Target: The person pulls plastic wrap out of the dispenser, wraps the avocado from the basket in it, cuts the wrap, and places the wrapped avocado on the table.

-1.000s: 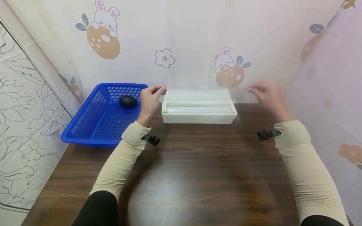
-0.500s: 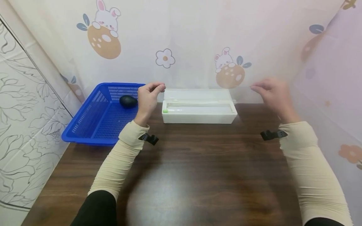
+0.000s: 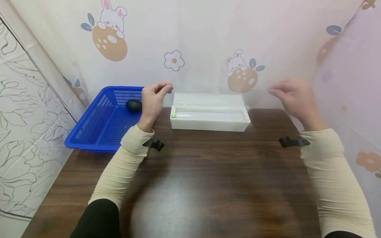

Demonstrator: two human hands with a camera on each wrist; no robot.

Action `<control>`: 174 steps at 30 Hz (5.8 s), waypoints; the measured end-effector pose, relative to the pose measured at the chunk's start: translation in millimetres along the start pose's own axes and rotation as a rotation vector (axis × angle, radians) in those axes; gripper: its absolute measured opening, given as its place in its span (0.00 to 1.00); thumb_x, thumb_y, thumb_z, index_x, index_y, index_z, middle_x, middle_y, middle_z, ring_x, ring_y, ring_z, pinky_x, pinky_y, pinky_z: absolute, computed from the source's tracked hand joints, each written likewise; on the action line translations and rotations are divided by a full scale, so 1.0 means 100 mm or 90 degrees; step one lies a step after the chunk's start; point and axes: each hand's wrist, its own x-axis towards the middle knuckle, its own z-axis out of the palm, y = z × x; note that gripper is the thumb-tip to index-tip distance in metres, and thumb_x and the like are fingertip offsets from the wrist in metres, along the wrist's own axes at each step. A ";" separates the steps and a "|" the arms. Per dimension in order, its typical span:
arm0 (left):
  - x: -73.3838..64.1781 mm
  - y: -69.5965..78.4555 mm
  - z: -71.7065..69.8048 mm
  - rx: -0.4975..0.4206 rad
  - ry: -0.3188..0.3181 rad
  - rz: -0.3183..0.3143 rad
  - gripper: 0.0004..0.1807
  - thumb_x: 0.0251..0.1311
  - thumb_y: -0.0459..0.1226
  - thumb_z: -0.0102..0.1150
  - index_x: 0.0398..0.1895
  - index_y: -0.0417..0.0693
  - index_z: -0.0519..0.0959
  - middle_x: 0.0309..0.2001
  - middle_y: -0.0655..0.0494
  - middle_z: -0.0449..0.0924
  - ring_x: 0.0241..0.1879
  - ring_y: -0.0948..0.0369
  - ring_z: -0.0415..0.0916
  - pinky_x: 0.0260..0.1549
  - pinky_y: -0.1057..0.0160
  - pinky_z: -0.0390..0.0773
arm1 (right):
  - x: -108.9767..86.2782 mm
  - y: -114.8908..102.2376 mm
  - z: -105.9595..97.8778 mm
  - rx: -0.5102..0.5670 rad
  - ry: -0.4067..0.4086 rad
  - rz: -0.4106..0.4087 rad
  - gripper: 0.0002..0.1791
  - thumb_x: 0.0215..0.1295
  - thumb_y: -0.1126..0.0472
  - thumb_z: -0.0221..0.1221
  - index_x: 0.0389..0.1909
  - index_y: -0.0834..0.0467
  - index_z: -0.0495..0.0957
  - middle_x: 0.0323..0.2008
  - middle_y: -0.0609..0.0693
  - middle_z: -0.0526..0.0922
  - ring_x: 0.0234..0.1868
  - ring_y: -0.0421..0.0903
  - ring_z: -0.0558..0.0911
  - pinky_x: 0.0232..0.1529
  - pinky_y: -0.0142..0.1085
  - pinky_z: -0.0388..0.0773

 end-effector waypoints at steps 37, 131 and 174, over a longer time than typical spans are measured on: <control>-0.07 0.32 -0.17 -0.055 0.004 0.033 0.09 0.63 0.32 0.61 0.39 0.33 0.85 0.37 0.41 0.87 0.34 0.69 0.83 0.41 0.71 0.80 | -0.15 -0.26 -0.27 -0.001 0.078 -0.112 0.06 0.49 0.75 0.68 0.31 0.68 0.86 0.30 0.12 0.67 0.32 0.20 0.65 0.37 0.20 0.57; -1.26 -0.85 -0.22 0.211 -0.469 -0.057 0.06 0.58 0.35 0.66 0.36 0.44 0.88 0.35 0.53 0.88 0.39 0.58 0.83 0.41 0.62 0.80 | -1.65 0.41 0.68 0.182 -0.427 0.133 0.03 0.61 0.64 0.65 0.33 0.59 0.86 0.30 0.44 0.85 0.32 0.30 0.78 0.31 0.28 0.75; -1.37 -0.99 -0.16 0.400 -0.617 -0.117 0.03 0.56 0.39 0.68 0.31 0.53 0.89 0.35 0.59 0.89 0.39 0.63 0.82 0.43 0.59 0.79 | -1.78 0.48 0.98 0.132 -0.596 0.172 0.02 0.58 0.63 0.65 0.31 0.56 0.86 0.27 0.44 0.85 0.25 0.33 0.74 0.27 0.28 0.73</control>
